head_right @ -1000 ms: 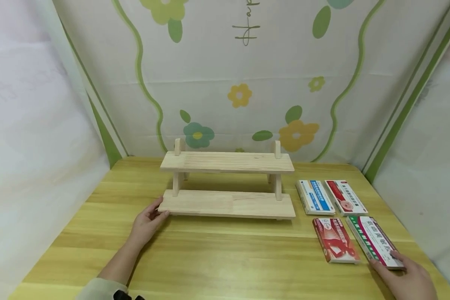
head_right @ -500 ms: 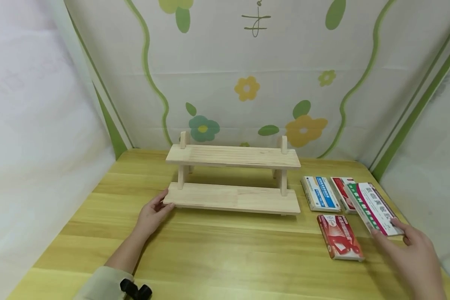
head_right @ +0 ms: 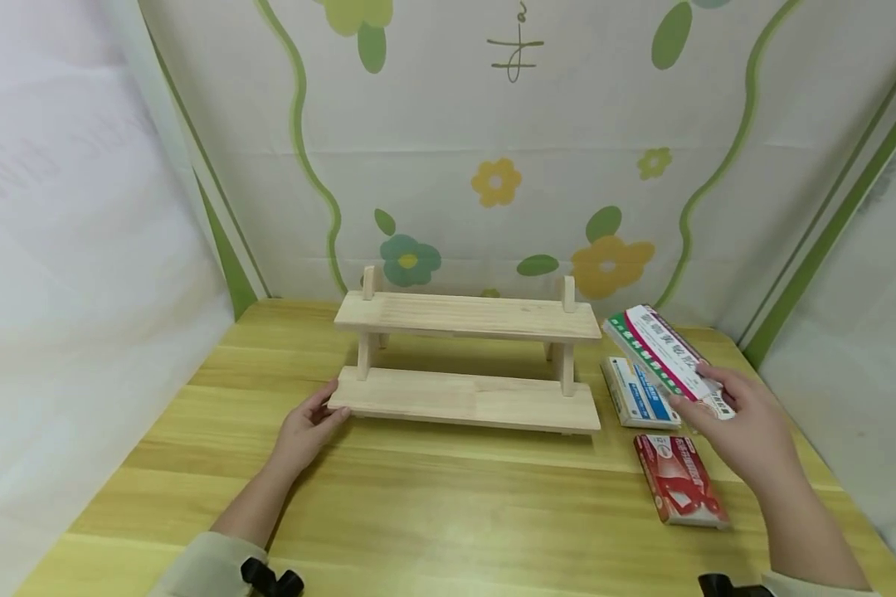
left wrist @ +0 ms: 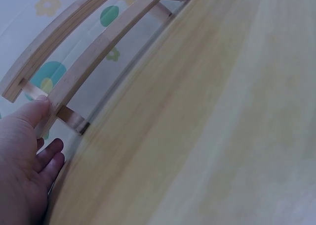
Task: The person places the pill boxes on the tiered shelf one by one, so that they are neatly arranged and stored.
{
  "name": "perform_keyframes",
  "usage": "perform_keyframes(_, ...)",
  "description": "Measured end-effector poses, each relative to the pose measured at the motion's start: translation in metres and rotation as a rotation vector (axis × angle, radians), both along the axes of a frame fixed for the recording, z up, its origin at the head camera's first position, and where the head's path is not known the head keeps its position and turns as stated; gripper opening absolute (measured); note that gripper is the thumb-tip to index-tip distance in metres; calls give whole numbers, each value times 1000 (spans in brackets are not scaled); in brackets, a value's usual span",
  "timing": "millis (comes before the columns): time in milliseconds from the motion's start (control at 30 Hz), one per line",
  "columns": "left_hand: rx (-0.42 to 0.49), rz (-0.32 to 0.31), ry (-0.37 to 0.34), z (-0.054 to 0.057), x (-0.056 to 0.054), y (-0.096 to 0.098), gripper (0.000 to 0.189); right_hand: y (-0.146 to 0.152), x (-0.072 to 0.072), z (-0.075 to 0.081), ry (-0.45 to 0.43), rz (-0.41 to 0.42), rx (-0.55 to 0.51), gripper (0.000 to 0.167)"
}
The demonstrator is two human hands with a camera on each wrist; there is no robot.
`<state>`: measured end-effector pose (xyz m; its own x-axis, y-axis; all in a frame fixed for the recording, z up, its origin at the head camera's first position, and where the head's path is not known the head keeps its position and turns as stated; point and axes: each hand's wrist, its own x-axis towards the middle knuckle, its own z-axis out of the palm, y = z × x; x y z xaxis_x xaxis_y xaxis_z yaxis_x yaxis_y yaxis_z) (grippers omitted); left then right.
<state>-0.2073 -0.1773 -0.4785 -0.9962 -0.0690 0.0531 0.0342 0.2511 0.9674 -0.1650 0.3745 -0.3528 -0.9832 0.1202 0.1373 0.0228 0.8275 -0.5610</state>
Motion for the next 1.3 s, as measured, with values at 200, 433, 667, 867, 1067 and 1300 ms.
perform_keyframes(200,5,6,6,0,1,0,61,-41,-15,17,27,96,-10,77)
perform_keyframes(433,11,3,20,-1,1,1,61,-78,-32,25,25,175,-42,78)
perform_keyframes(667,8,1,23,-1,2,1,61,-103,-47,28,2,227,-66,79)
perform_keyframes(867,3,-7,27,-1,3,0,60,-124,-59,27,4,285,-82,76)
perform_keyframes(1067,20,-14,19,-1,4,0,62,-150,-71,25,22,339,-76,70)
perform_keyframes(1300,24,-11,29,-1,4,0,61,-180,-89,23,0,396,-118,65)
